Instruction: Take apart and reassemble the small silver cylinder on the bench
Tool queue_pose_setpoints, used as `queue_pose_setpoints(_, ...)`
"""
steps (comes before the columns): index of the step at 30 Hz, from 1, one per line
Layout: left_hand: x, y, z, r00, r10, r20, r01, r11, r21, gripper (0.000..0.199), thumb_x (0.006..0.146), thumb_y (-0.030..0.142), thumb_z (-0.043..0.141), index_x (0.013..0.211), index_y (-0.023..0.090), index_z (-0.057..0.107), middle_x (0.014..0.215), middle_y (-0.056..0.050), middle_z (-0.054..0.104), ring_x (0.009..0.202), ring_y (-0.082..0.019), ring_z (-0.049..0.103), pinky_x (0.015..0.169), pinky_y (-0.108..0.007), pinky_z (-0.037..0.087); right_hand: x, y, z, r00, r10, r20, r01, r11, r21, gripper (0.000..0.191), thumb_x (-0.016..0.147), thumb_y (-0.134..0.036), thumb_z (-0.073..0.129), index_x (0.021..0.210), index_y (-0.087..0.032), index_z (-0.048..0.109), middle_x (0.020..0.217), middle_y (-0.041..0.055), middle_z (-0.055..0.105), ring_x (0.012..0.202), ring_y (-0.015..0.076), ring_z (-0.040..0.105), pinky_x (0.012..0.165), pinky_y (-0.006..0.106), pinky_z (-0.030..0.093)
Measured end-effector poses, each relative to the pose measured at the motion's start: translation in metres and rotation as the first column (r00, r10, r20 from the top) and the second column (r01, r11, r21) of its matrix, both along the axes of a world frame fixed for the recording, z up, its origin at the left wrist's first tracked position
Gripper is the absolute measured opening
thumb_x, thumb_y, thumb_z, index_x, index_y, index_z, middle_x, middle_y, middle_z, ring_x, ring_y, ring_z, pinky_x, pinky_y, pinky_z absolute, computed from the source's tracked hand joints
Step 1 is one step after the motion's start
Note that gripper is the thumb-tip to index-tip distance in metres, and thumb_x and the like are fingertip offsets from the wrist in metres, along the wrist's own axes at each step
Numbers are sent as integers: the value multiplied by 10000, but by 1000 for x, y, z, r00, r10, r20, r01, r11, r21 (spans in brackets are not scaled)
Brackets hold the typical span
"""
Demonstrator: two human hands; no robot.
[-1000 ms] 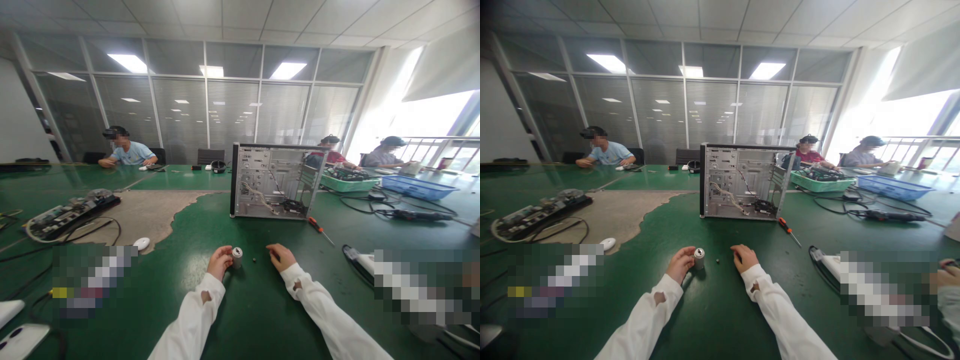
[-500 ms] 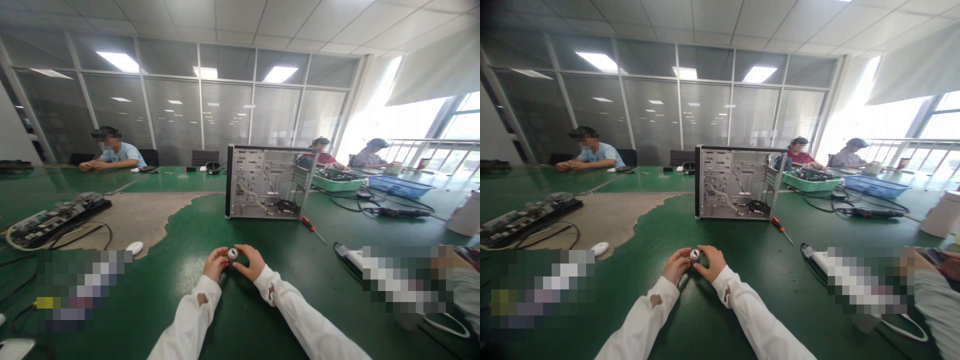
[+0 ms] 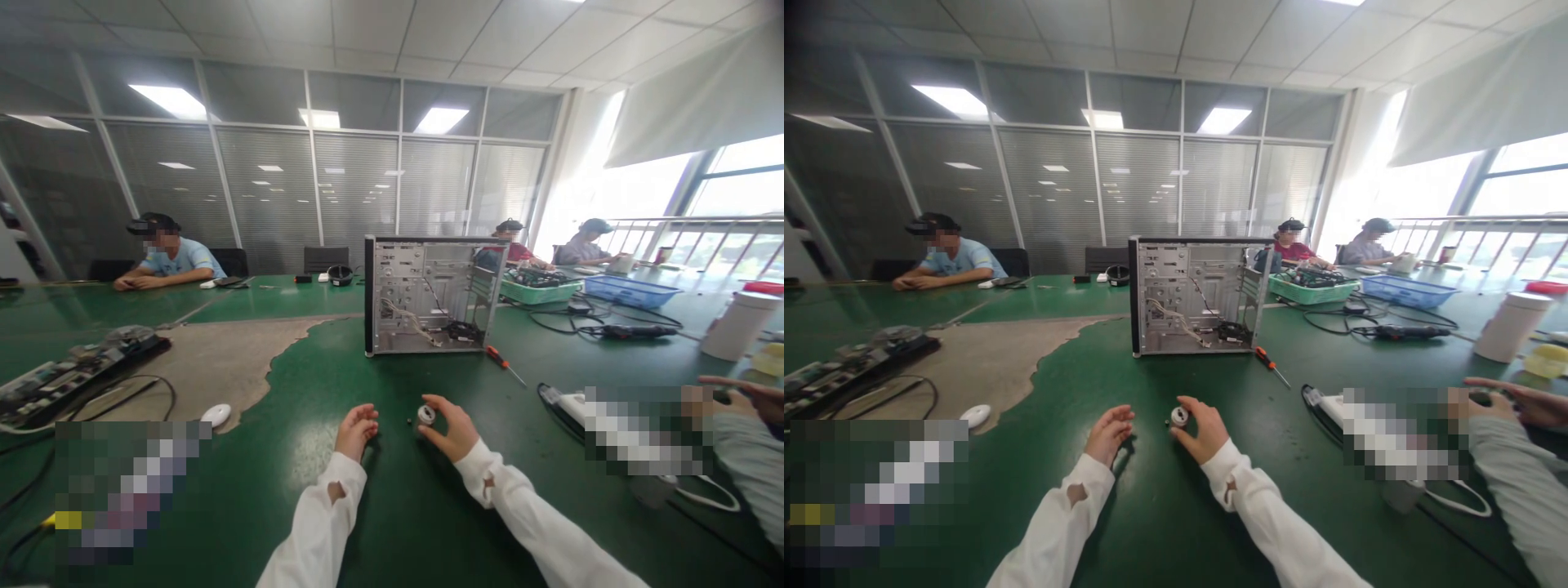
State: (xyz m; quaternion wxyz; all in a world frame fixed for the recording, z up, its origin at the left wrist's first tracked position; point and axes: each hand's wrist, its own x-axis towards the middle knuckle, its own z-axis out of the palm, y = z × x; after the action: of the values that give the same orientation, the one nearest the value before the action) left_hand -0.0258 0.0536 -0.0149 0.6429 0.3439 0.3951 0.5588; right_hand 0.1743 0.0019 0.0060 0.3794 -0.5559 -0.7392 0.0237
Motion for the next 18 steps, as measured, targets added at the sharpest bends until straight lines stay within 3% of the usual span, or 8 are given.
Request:
queue_pose_setpoints(5,1,0,2,999,-13,-44,13,1000,-8,265,500,46,546,747,131,586,679,-34,613,530,-89,545,514,-201,443,108,-41,3,934,-290,208,302,953,-31,395,679,-389,470,1038,-222,464,885,51,606,824,202,558,726,325,388)
queue_pose_setpoints(10,0,2,2,998,-39,-43,39,999,13,262,511,63,553,764,125,581,688,-38,614,533,-84,550,519,-194,446,193,-71,9,682,-527,508,645,760,-78,290,639,-402,480,878,-242,519,757,42,630,730,229,577,677,346,378)
queue_pose_setpoints(13,0,3,0,998,-47,-31,47,999,20,280,508,53,550,779,124,573,687,-34,611,530,-81,551,513,-187,446,214,-79,10,569,-560,602,747,658,-94,253,638,-393,481,821,-222,516,717,54,623,720,244,579,676,367,366)
queue_pose_setpoints(16,0,3,-1,998,-47,-31,48,999,14,286,503,49,545,778,125,566,680,-26,607,523,-75,548,506,-181,442,220,-81,9,554,-559,617,786,595,-166,247,651,-390,478,807,-202,515,747,74,615,727,243,578,666,366,367)
queue_pose_setpoints(18,0,3,-1,998,-50,-31,50,999,19,285,505,51,545,779,125,565,680,-27,606,524,-76,547,505,-182,441,217,-80,8,521,-593,614,811,569,-139,244,672,-350,462,848,-191,515,796,87,610,748,243,572,687,384,361)
